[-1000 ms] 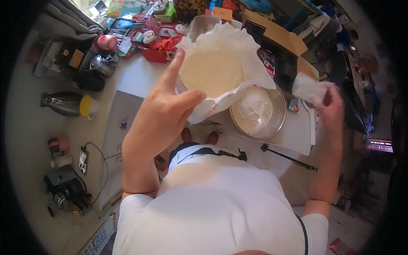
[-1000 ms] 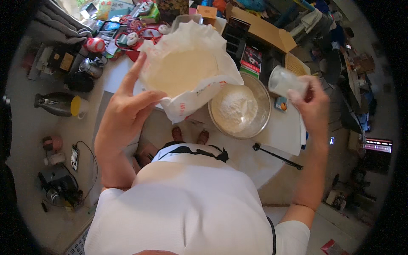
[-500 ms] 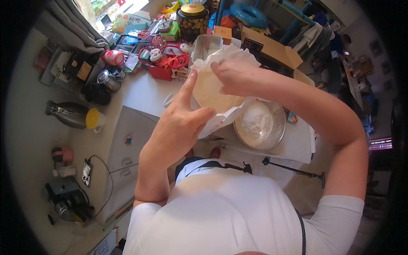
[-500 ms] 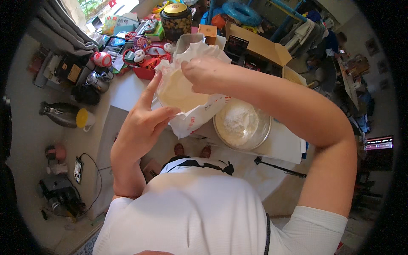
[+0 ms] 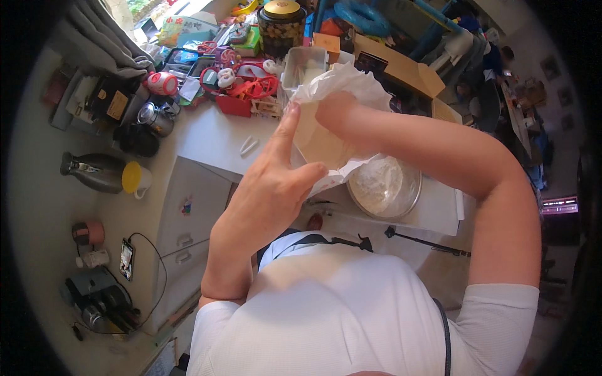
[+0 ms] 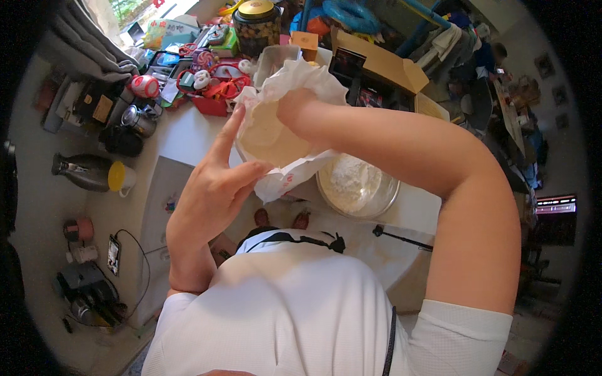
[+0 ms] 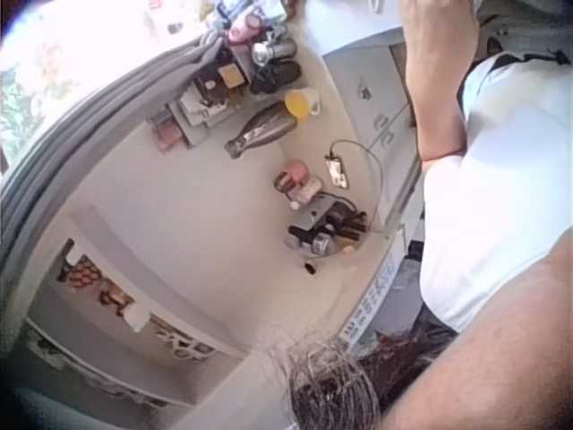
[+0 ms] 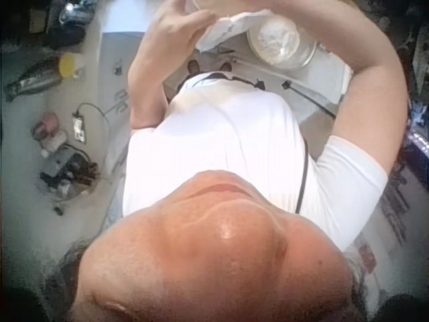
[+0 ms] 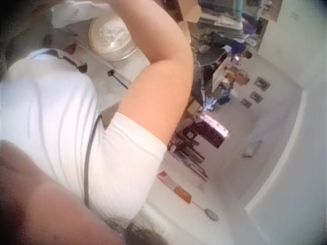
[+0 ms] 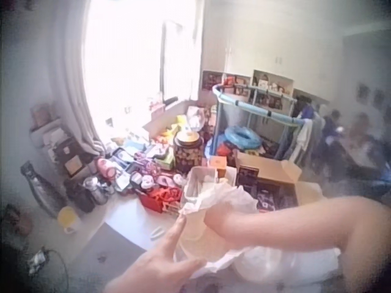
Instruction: The person retrieves a plastic bag of white powder from a cabinet, opens it, and repeatedly scoops the powder with a small cup into a metal bowl. The person also briefly opens a white container and removes a small white item before returning to the powder transfer.
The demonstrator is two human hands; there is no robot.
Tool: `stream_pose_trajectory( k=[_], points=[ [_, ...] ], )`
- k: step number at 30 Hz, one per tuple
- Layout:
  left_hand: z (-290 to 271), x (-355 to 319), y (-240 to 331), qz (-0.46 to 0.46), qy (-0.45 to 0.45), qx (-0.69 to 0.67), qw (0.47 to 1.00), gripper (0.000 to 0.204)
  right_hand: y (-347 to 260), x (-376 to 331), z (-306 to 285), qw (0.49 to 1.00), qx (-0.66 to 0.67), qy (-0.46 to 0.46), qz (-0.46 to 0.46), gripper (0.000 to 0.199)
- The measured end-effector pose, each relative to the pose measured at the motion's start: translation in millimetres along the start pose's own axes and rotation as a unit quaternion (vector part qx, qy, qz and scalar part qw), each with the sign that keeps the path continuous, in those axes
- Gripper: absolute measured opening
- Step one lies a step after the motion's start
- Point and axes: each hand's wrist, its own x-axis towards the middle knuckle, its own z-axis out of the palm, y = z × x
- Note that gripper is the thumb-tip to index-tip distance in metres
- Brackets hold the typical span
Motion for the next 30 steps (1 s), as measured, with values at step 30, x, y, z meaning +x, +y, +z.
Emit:
stream_pose_trajectory(
  k=[30],
  points=[
    [-1.8,6.7,0.1,-0.024,-0.03,0.003,0.999,0.019,-9.3,22.1,11.1,0.963,0.167,0.185,-0.1,0.024]
  ],
)
